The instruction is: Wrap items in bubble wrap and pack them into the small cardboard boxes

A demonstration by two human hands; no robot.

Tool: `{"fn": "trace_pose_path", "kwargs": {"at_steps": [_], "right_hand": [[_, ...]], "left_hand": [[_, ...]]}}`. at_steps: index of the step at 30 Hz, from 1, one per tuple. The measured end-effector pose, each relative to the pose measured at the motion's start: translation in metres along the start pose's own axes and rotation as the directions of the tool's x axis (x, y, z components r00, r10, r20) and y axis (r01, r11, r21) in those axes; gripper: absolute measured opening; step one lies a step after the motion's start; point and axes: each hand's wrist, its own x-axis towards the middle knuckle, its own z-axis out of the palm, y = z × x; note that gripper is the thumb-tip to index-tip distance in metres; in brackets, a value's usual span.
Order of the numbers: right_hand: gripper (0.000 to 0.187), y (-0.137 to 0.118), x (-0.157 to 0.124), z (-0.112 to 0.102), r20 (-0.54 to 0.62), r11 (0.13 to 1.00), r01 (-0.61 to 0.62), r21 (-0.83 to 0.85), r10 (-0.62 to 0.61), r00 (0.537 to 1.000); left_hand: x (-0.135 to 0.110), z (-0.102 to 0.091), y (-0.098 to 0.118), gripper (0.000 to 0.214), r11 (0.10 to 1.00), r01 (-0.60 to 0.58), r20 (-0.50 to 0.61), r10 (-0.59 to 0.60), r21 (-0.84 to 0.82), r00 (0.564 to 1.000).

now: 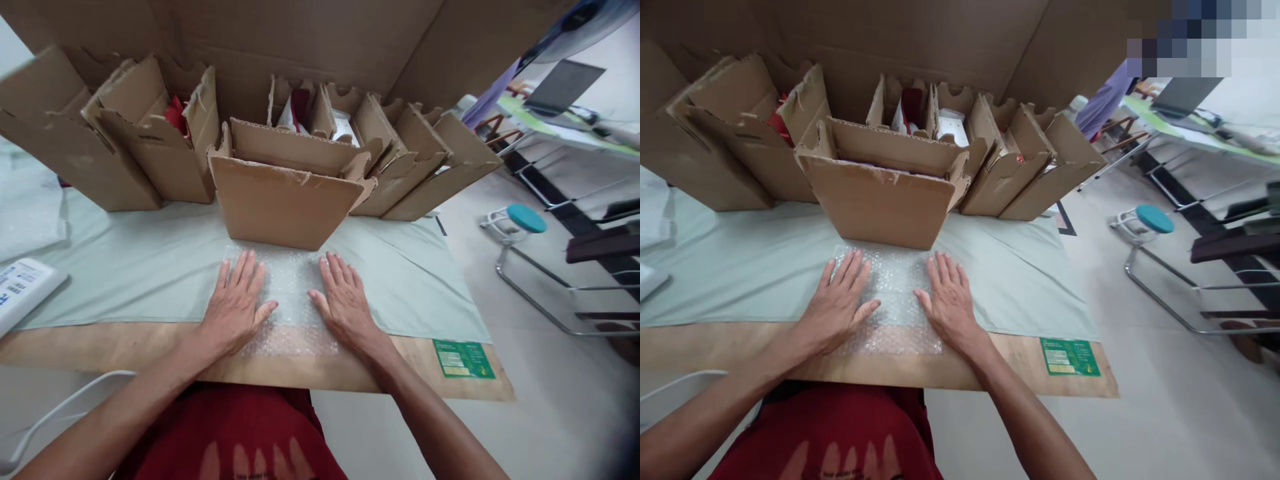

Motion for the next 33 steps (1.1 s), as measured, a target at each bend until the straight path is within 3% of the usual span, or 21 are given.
{"fn": "trace_pose_path", "kwargs": {"at_steps": [2,5,9,12,16,20,24,28,30,33], "right_hand": [[0.064,-0.02,0.017,0.0,0.001,0.996,0.087,0.031,-0.087,0.996],[0.062,-0.039,0.042,0.005,0.075,0.977,0.197,0.078,-0.203,0.976],[0.063,-0.027,0.048,0.014,0.082,0.979,0.193,0.068,-0.198,0.977],[0.063,0.0,0.03,0.016,0.046,0.99,0.132,0.043,-0.134,0.99],[0.05,0.04,-0.017,0.01,-0.054,0.998,0.051,0.028,-0.049,0.997],[0.04,0.065,-0.069,-0.004,-0.156,0.992,0.122,0.027,-0.117,0.981],[0.045,0.049,-0.089,-0.012,-0.103,0.945,0.326,0.036,-0.321,0.941],[0.033,0.017,-0.075,-0.002,-0.192,0.872,0.471,0.13,-0.444,0.875],[0.027,0.006,-0.066,0.001,-0.303,0.843,0.484,0.236,-0.409,0.861],[0.021,-0.001,-0.06,-0.006,-0.349,0.765,0.356,0.537,-0.183,0.919]], "left_hand": [[0.014,-0.002,0.003,0.071,0.999,-0.04,-0.004,0.04,-0.007,0.999],[0.028,0.002,0.0,0.071,0.999,-0.053,0.075,0.053,-0.004,0.996],[0.028,0.012,-0.013,0.072,0.999,0.012,0.105,-0.017,0.049,0.994],[0.024,0.014,-0.018,0.075,0.993,0.103,0.068,-0.107,0.066,0.992],[0.011,0.006,-0.021,0.072,0.985,0.171,0.038,-0.171,0.019,0.984],[-0.018,-0.004,-0.027,0.064,0.996,-0.009,0.011,0.01,-0.088,1.0],[-0.04,-0.004,-0.025,0.061,0.967,-0.196,0.072,0.209,-0.162,0.975],[-0.041,-0.005,-0.021,0.065,0.963,-0.177,0.154,0.21,-0.202,0.966],[-0.041,-0.014,-0.024,0.066,0.955,-0.152,0.208,0.207,-0.254,0.956],[-0.047,-0.032,-0.037,0.072,0.913,-0.117,0.248,0.227,-0.392,0.942]]}}
